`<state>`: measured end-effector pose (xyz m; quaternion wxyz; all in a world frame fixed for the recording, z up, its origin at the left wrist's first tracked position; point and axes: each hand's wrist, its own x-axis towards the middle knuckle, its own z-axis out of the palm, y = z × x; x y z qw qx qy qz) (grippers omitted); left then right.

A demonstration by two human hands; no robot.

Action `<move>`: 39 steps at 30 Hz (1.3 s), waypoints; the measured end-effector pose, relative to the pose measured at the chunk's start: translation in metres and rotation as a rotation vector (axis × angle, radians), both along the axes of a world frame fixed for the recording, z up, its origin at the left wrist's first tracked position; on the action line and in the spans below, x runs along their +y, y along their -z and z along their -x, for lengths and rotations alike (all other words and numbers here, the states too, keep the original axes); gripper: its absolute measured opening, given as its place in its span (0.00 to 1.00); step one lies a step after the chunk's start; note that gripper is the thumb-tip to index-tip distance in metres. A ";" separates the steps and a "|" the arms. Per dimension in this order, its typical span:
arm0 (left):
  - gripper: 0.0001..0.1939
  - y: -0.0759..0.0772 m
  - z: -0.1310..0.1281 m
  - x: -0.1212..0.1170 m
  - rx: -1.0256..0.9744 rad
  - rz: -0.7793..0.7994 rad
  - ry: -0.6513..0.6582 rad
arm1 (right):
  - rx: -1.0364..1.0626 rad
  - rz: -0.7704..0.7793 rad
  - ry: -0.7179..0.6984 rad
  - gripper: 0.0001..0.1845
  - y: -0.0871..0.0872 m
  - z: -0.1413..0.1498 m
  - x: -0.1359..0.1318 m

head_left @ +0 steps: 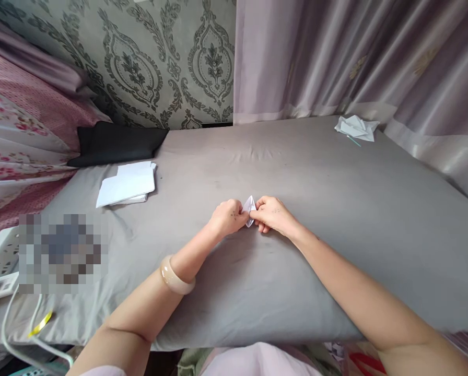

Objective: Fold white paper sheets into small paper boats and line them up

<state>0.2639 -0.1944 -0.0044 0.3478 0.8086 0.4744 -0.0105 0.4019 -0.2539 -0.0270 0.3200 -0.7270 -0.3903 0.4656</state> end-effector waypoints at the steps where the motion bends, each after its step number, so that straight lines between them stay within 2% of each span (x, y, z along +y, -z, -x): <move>1: 0.07 0.001 0.001 -0.001 -0.022 0.009 -0.029 | -0.001 -0.005 0.003 0.11 -0.001 0.001 -0.001; 5: 0.06 0.005 0.006 -0.007 -0.158 0.022 -0.160 | -0.048 -0.080 0.027 0.08 -0.010 0.003 -0.014; 7: 0.05 0.006 0.008 -0.009 -0.245 0.083 -0.240 | -0.203 -0.226 -0.002 0.07 -0.017 0.007 -0.026; 9: 0.04 0.007 0.009 -0.009 -0.326 0.155 -0.322 | -0.385 -0.418 -0.112 0.07 -0.024 0.012 -0.038; 12: 0.04 0.007 0.010 -0.008 -0.419 0.191 -0.391 | -0.554 -0.517 -0.263 0.10 -0.028 0.023 -0.048; 16: 0.05 0.010 0.011 -0.005 -0.479 0.228 -0.421 | -0.737 -0.507 -0.342 0.11 -0.020 0.030 -0.047; 19: 0.06 0.013 0.011 -0.001 -0.527 0.306 -0.440 | -0.818 -0.533 -0.299 0.12 -0.011 0.028 -0.043; 23: 0.07 0.013 0.010 0.002 -0.568 0.397 -0.477 | -0.889 -0.591 -0.242 0.09 -0.002 0.023 -0.041; 27: 0.14 0.011 0.009 0.004 -0.607 0.443 -0.456 | -0.982 -0.658 -0.230 0.14 0.003 0.021 -0.039; 30: 0.23 0.012 0.009 0.004 -0.621 0.463 -0.448 | -1.065 -0.640 -0.133 0.15 0.003 0.014 -0.036; 33: 0.28 0.014 0.008 0.003 -0.608 0.464 -0.464 | -1.153 -0.541 -0.035 0.15 0.002 -0.009 -0.028; 37: 0.25 0.018 0.007 0.002 -0.586 0.416 -0.426 | -1.143 -0.289 0.085 0.14 -0.003 -0.064 -0.012; 39: 0.24 0.019 0.007 0.002 -0.575 0.398 -0.407 | -1.146 -0.239 0.165 0.15 -0.006 -0.094 -0.004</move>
